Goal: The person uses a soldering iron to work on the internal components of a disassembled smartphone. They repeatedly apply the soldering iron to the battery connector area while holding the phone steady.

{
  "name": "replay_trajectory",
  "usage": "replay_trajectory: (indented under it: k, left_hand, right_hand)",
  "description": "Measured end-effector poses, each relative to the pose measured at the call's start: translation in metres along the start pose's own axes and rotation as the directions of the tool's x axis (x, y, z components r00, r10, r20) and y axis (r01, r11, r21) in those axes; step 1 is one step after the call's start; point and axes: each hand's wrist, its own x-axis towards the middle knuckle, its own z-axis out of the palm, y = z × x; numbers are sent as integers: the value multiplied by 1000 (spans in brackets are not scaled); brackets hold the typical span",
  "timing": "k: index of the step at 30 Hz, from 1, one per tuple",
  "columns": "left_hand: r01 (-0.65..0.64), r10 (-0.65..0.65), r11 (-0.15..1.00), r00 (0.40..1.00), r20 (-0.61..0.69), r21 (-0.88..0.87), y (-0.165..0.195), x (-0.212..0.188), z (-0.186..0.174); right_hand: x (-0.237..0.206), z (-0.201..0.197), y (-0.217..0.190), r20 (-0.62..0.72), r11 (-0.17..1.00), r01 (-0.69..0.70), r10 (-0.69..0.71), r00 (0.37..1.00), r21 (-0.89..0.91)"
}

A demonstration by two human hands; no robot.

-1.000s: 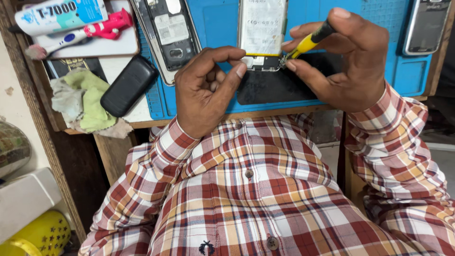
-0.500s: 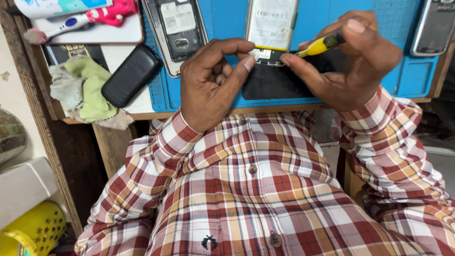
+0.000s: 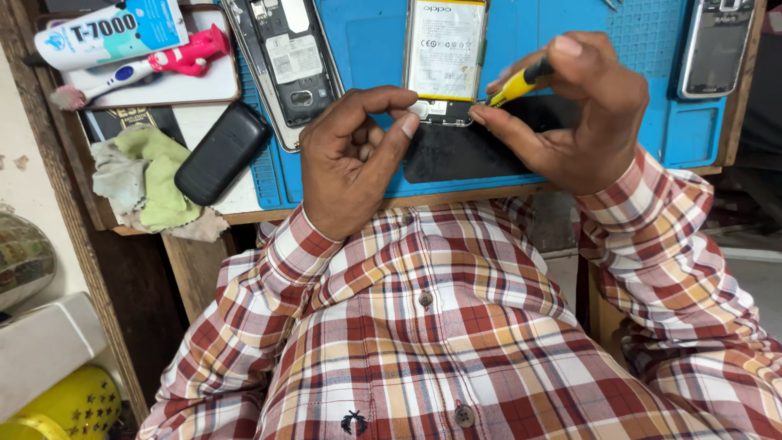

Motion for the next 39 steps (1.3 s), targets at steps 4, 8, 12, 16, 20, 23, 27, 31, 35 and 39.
replay_trajectory:
  k: [4, 8, 12, 16, 20, 23, 27, 31, 35, 39]
  left_hand:
    - [-6, 6, 1000, 1000, 2, -11, -2, 0, 0]
    - [9, -8, 999, 1000, 12, -37, -3, -1, -1]
    - [52, -52, 997, 999, 7, -58, 0, -1, 0]
    - [47, -47, 997, 999, 6, -52, 0, 0, 2]
    - [58, -57, 996, 998, 14, -66, -2, 0, 1]
    - [35, -35, 998, 999, 9, -42, -2, 0, 1]
    - [47, -46, 997, 999, 12, -56, -3, 0, 1]
    - [56, -55, 996, 998, 9, -70, -5, -3, 0]
    - [55, -54, 996, 998, 15, -75, -5, -2, -1]
    - [42, -41, 995, 999, 12, -88, -4, -1, 0]
  right_hand:
    - [1, 0, 1, 39, 975, -11, 2, 999, 222]
    - [2, 8, -1, -70, 987, -18, 30, 997, 162]
    - [1, 4, 1, -40, 997, -26, 29, 999, 67]
    - [-1, -4, 5, 17, 985, 0, -3, 1000, 173]
    - [0, 9, 6, -114, 997, -20, 27, 993, 69]
    - [2, 14, 5, -172, 991, 79, -97, 980, -107]
    - [6, 6, -1, -89, 997, 1, 6, 996, 71]
    - [14, 5, -8, -71, 999, 34, -32, 997, 26]
    - [14, 16, -5, -181, 979, 140, -165, 969, -148]
    - [-5, 15, 5, -210, 996, -63, 74, 975, 60]
